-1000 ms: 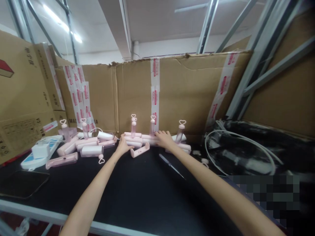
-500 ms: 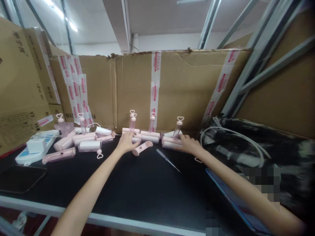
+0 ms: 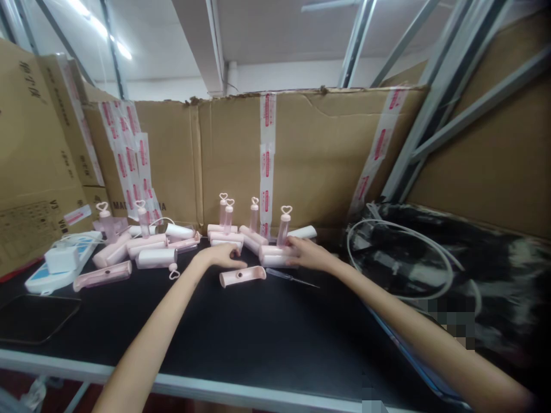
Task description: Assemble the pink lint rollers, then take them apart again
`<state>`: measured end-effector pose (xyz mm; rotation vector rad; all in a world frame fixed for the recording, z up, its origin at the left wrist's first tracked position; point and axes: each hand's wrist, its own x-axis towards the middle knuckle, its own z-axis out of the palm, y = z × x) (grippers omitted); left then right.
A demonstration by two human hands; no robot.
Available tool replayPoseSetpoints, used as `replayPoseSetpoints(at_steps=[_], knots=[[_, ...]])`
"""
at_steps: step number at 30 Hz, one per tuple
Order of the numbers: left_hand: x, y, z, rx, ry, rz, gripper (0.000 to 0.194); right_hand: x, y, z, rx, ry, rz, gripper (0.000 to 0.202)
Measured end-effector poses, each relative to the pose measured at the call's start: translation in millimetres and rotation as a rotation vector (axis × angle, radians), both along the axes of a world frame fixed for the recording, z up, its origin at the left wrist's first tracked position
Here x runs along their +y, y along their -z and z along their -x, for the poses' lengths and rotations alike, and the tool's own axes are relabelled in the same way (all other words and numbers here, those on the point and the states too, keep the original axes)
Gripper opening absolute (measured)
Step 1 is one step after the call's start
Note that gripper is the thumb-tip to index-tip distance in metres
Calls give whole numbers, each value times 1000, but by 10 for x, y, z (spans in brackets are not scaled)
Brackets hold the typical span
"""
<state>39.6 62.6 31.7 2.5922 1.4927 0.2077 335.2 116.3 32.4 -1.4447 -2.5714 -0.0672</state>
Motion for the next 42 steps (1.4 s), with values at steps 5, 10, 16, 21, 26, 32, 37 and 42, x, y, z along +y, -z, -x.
replayPoseSetpoints(at_steps=[5,10,16,21,26,32,37,42], knots=[[125,1,-379,33,0,-363,44,-59,-50,97,36,-107,56,50],[559,-71,-733,143,89,-451,36,-134,9,37,61,-182,56,56],[738,-121,-846,163,109,-518,34,177,-138,-288,14,-206,24,48],[484,-169,-794,99,76,-568,37,648,-95,-119,-42,-147,-163,22],[226,-81,-770,100,146,-477,64,847,203,265,-122,-110,-255,31],[187,76,-809,102,98,-353,53,846,237,301,-128,-119,-241,31],[214,54,-796,103,66,-364,38,709,-39,133,11,-99,-231,29],[383,53,-788,108,-37,-402,37,564,-379,-183,204,99,-328,28]])
